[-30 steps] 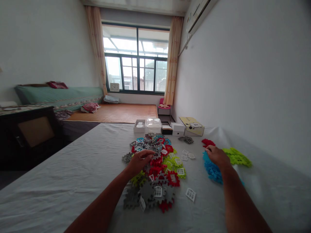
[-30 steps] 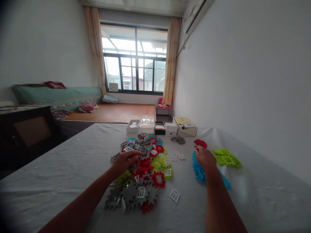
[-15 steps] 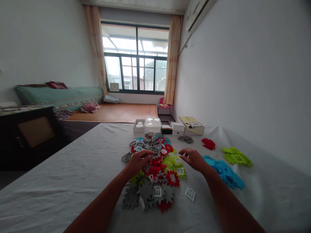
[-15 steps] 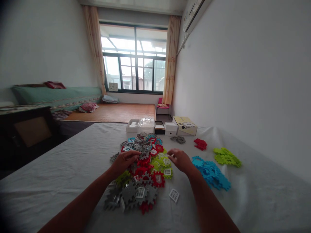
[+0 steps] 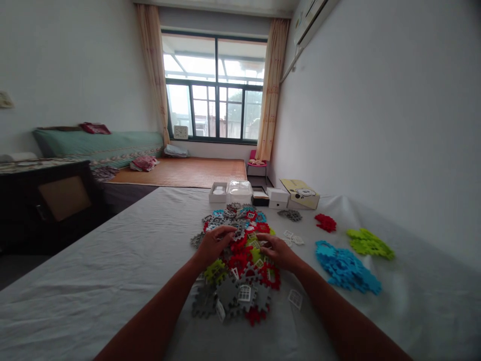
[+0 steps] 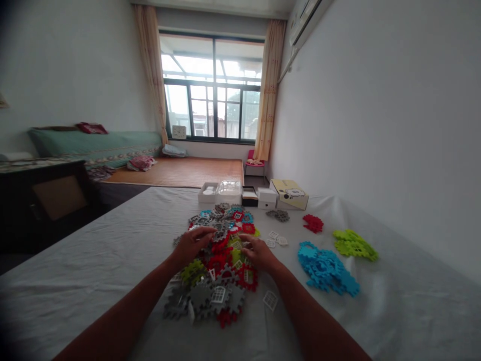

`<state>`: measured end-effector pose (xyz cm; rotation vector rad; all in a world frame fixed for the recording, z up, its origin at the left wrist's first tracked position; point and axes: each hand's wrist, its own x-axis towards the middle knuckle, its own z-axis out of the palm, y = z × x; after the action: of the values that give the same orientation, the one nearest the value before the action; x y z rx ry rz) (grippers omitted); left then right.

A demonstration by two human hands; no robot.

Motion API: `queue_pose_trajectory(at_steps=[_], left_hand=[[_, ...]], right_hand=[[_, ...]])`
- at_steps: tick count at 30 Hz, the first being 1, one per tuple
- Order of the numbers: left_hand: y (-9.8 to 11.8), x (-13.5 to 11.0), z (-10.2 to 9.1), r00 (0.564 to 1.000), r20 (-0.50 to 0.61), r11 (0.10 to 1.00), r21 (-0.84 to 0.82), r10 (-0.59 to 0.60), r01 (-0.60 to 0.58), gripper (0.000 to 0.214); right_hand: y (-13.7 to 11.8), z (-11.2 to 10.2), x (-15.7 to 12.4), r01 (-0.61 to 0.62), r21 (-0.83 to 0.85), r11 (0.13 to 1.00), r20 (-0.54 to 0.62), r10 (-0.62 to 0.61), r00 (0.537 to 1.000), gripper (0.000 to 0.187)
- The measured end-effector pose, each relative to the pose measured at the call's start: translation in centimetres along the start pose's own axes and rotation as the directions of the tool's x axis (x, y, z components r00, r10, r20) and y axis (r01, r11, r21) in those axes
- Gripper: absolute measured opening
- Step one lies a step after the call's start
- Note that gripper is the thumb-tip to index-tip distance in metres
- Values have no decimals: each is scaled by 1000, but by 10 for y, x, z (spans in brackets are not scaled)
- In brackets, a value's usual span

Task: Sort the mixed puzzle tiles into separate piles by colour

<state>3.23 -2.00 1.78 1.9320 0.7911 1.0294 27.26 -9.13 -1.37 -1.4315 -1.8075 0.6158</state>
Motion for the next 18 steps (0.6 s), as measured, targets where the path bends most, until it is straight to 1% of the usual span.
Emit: queue_pose_trajectory(at_steps=[1, 2, 3, 4, 5, 7, 8, 9, 10, 12, 13, 15, 17, 18], left_hand=[[-1, 0, -1, 1000, -8, 1000, -2, -4, 4, 32], [-1, 0, -2, 1000, -14, 1000, -5, -7, 7, 32], [-2, 1, -3, 1000, -22, 1000, -8, -8, 8, 32], [-2, 1, -3, 1000, -28, 1000, -8, -6, 6, 32], [-3, 1, -4, 999, -32, 1000, -5, -2, 2, 32], [-3, 2, -5, 999, -35, 1000, 3, 11, -11, 31], [-3, 2, -5, 999, -35, 1000, 4, 15, -15, 31], [-2, 2, -4, 999, -33, 1000, 2, 15, -15, 31], [-2, 2, -4, 999, -31, 1000, -2, 12, -12, 31], [-1, 1, -2, 1000, -26, 1000, -4, 6, -6, 31], [0, 1, -2, 1000, -24, 1000, -3, 5, -5, 31], [0, 1, -1, 1000, -18, 1000, -1, 6, -6, 31], [1, 0, -1, 1000, -13, 1000, -1, 3, -3, 31], [1, 0, -2, 1000, -11, 1000, -2, -1, 1, 31]], right_hand=[[-2, -1, 1, 20, 38, 999, 8, -21, 1000, 43], [-2, -4, 2, 34, 46, 998, -7, -34, 999, 41], [-1, -11, 3, 35, 21, 999, -54, -34, 998, 38], [1, -20, 3, 12, -32, 999, -127, -16, 992, 35], [6, -31, 3, -39, -100, 994, -219, 16, 976, 34], [18, -54, 1, -185, -223, 957, -387, 87, 918, 35], [26, -65, -1, -251, -267, 930, -438, 114, 892, 37], [33, -73, -3, -298, -309, 903, -463, 131, 877, 38], [41, -79, -5, -327, -355, 876, -469, 135, 873, 40], [53, -80, -9, -336, -471, 816, -435, 117, 893, 41], [59, -77, -10, -322, -528, 786, -391, 111, 914, 41], [67, -67, -11, -283, -607, 743, -274, 138, 952, 42], [73, -56, -9, -256, -645, 720, -185, 178, 966, 42], [75, -52, -7, -252, -655, 712, -168, 188, 968, 41]])
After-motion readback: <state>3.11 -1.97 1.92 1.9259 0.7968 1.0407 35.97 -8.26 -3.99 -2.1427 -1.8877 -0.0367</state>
